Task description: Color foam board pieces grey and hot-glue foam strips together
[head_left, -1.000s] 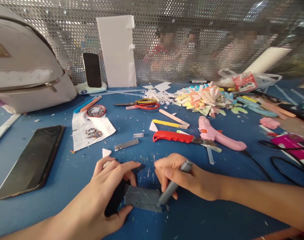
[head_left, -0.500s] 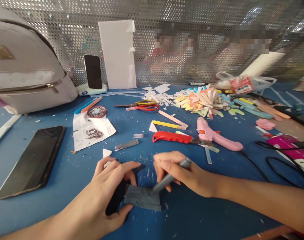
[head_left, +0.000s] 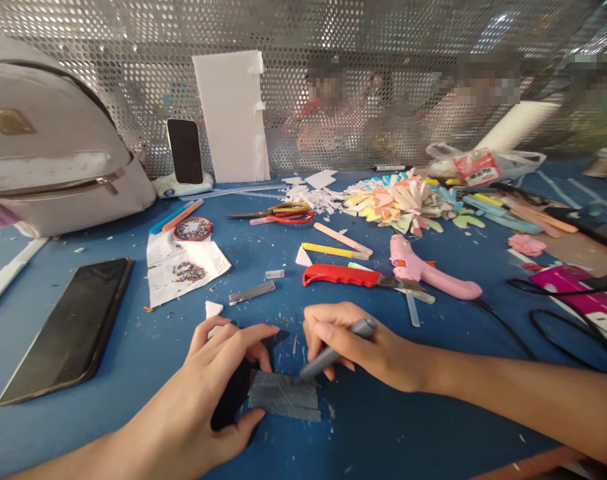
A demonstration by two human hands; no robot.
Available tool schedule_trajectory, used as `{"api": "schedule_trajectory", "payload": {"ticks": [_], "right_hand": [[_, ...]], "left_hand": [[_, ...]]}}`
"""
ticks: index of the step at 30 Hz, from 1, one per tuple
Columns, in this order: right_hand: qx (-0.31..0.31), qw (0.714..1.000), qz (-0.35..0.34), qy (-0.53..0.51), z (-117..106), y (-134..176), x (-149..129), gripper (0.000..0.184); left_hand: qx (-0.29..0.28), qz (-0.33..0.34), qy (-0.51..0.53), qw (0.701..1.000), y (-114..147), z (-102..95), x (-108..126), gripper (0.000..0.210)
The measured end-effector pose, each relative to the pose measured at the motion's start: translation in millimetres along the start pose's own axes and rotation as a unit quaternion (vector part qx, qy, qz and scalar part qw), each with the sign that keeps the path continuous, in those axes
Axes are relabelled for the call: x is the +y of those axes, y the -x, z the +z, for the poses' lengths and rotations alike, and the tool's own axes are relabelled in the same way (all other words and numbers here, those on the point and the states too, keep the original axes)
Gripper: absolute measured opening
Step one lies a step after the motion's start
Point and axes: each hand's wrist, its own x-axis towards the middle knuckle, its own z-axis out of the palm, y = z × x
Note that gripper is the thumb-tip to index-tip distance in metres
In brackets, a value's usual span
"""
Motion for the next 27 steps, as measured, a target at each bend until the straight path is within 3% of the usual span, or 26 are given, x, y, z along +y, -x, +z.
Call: {"api": "schedule_trajectory", "payload": {"ticks": [11, 16, 27], "right_hand": [[-0.027, 0.999, 0.009, -0.031, -0.3, 0.6, 3.5, 0.062], [0.012, 0.999, -0.034, -0.036, -2.3, -2.0, 3.4, 0.058], [0.019, 0.998, -0.042, -0.031, -2.0, -0.1, 3.2, 0.056]], "left_hand": [[0.006, 0.000, 0.000, 1.000, 0.5, 0.3, 0.3, 0.074], [0.000, -0.005, -0.003, 1.000, -0.2, -0.3, 0.9, 0.076], [0.010, -0.013, -0.047, 0.999, 2.7, -0.9, 2.5, 0.079]]}}
